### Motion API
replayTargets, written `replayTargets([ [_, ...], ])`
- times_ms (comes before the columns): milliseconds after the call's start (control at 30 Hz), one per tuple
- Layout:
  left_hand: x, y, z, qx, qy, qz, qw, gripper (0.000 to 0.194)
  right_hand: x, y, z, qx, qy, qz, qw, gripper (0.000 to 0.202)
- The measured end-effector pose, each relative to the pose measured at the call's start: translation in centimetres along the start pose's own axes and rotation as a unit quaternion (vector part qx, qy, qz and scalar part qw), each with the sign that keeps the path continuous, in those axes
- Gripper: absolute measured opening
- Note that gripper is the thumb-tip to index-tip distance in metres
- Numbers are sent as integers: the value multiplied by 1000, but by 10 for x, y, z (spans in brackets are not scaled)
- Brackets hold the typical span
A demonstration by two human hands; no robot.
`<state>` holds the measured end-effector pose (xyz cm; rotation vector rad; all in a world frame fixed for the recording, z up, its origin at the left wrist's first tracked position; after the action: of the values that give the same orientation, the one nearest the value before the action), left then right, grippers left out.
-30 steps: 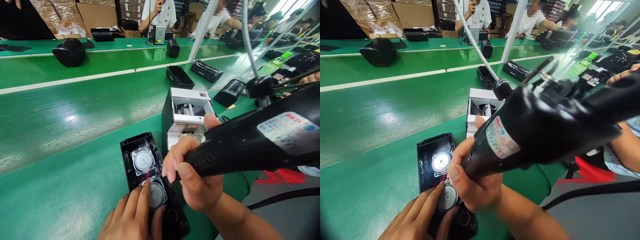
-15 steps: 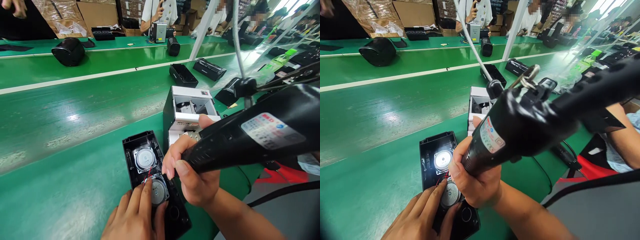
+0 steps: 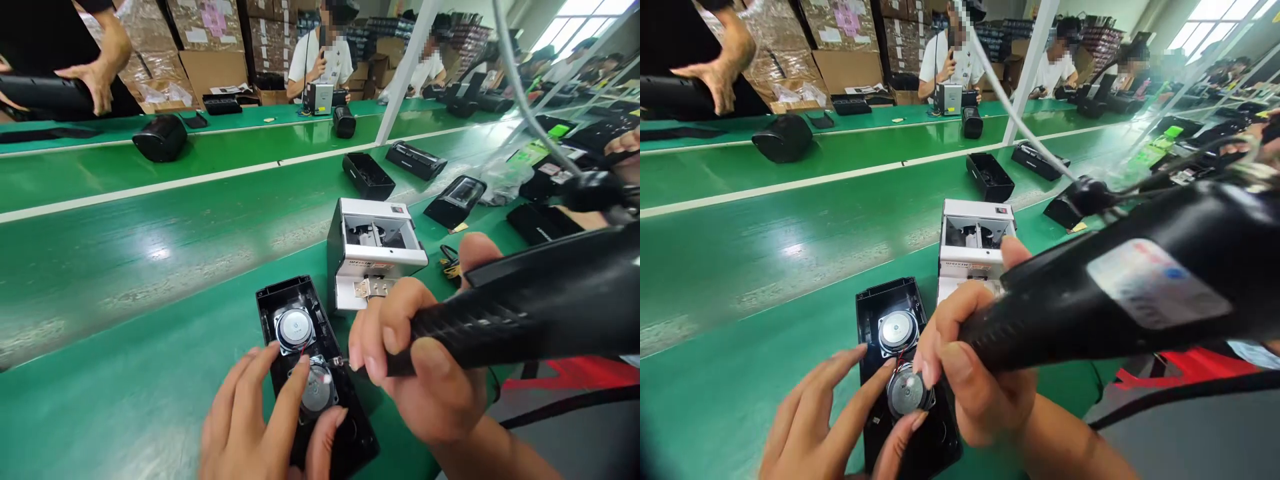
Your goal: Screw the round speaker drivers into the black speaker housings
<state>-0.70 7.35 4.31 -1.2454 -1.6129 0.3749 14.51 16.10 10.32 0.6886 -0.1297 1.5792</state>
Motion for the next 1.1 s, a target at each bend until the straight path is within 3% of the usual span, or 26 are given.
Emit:
replayTargets([
  [100, 7, 4, 7, -115, 1, 12, 993, 36, 0, 0, 15, 20, 15, -6, 1000, 49],
  [200, 9, 9, 9, -158, 25, 27, 987, 30, -2, 0, 23, 27, 19, -16, 999, 50],
  [333, 8, 11, 10, -156, 26, 33, 987, 18, -4, 1, 27, 19, -3, -19, 1000, 51],
  [900, 5, 17, 8, -135, 60, 80, 986, 30, -10, 4, 18, 32, -4, 2, 999, 44],
  [967, 2, 21, 9, -144, 41, 92, 984, 37, -9, 5, 15, 36, -1, 3, 999, 44],
  [1100, -4, 29, 11, -196, -45, 79, 976, 78, -12, 7, 12, 27, 14, 0, 1000, 52],
])
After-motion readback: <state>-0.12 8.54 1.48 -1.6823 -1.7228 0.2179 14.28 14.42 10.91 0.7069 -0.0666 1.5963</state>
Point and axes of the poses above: each hand's wrist, its own x-axis towards the middle knuckle, its own y-axis out of the palm, z = x × y, the point moved 7 cm from there along x, towards the middle knuckle, and after that the axes turned 14 degrees about -x, right-handed, at the moved point
